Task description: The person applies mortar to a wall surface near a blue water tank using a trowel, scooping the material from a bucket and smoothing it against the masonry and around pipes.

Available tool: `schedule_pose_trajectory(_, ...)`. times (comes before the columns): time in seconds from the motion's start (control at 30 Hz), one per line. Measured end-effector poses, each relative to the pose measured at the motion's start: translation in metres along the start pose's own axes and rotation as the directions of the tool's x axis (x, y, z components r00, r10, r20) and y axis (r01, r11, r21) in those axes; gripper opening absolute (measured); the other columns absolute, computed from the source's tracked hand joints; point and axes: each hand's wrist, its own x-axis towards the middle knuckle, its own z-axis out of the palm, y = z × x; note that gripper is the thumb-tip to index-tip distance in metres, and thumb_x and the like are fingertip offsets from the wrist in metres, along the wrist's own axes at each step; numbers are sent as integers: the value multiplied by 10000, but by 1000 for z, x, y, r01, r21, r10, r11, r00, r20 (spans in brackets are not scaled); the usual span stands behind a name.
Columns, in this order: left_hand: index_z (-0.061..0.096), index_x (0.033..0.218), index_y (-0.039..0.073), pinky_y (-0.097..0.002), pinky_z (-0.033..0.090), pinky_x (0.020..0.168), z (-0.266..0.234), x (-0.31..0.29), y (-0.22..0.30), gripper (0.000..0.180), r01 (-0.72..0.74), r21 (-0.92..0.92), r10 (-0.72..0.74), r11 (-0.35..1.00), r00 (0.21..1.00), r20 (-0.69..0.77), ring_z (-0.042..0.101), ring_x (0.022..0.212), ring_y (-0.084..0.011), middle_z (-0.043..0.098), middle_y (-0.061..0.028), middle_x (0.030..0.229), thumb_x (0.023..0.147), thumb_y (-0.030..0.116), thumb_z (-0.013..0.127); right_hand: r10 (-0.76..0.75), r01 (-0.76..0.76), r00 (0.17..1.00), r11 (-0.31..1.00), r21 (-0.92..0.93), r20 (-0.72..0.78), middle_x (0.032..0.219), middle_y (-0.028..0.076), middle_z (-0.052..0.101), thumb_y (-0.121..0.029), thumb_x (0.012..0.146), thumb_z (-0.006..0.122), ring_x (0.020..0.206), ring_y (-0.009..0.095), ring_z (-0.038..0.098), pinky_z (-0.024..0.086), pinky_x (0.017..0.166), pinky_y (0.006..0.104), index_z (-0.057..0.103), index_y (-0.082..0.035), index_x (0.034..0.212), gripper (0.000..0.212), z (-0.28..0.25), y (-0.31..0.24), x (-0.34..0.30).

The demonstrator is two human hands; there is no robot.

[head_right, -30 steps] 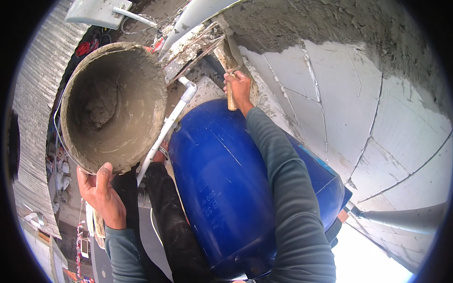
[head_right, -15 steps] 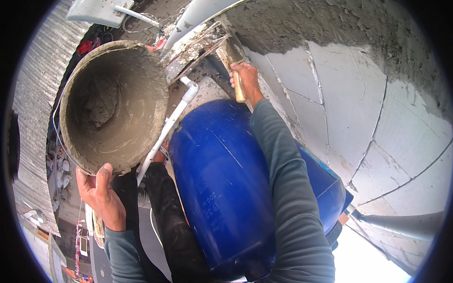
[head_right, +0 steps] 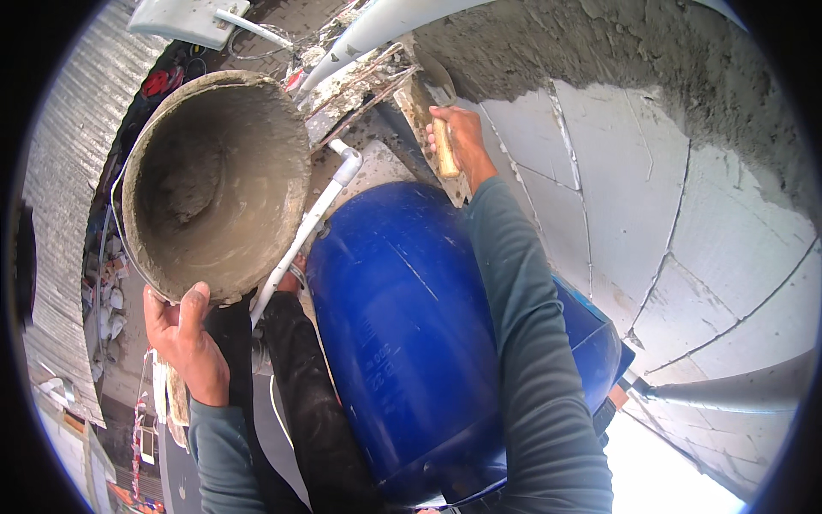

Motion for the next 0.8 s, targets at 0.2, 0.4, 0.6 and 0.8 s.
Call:
schedule_pose_trajectory(0.2,604,1123,14,-262,504,843,3,2,3,257,1,-73,-3,997,1000,-19,609,912,-110,648,-43,1049,874,-11,660,-6,4,1000,995,-100,-24,740,97,630,-158,942,692,526,168,577,472,450,310,605,-21,1057,199,0,-9,-31)
schedule_pose_trajectory(0.4,604,1116,17,-268,511,824,0,2,1,254,10,-64,-12,998,999,-32,611,903,-105,653,-35,1040,870,-18,656,-46,46,999,949,-312,9,739,79,626,-182,945,699,537,152,587,476,457,309,585,-38,987,188,3,-8,-66)
schedule_pose_trajectory(0.6,601,1110,20,-277,518,850,5,4,2,250,-3,-60,1,998,1000,-30,621,928,-118,651,-48,1048,868,-10,660,-24,19,1000,964,-267,-15,754,87,626,-178,933,712,543,154,589,477,451,320,561,-35,953,209,26,-14,-37)
schedule_pose_trajectory(0.8,601,1103,20,-280,526,850,-1,3,3,244,-1,-10,1,1000,1000,10,629,921,-124,650,-47,1046,869,-7,662,-25,25,1000,976,-219,1,767,102,624,-167,921,711,548,163,588,483,447,327,564,-10,1003,230,39,-14,-26)
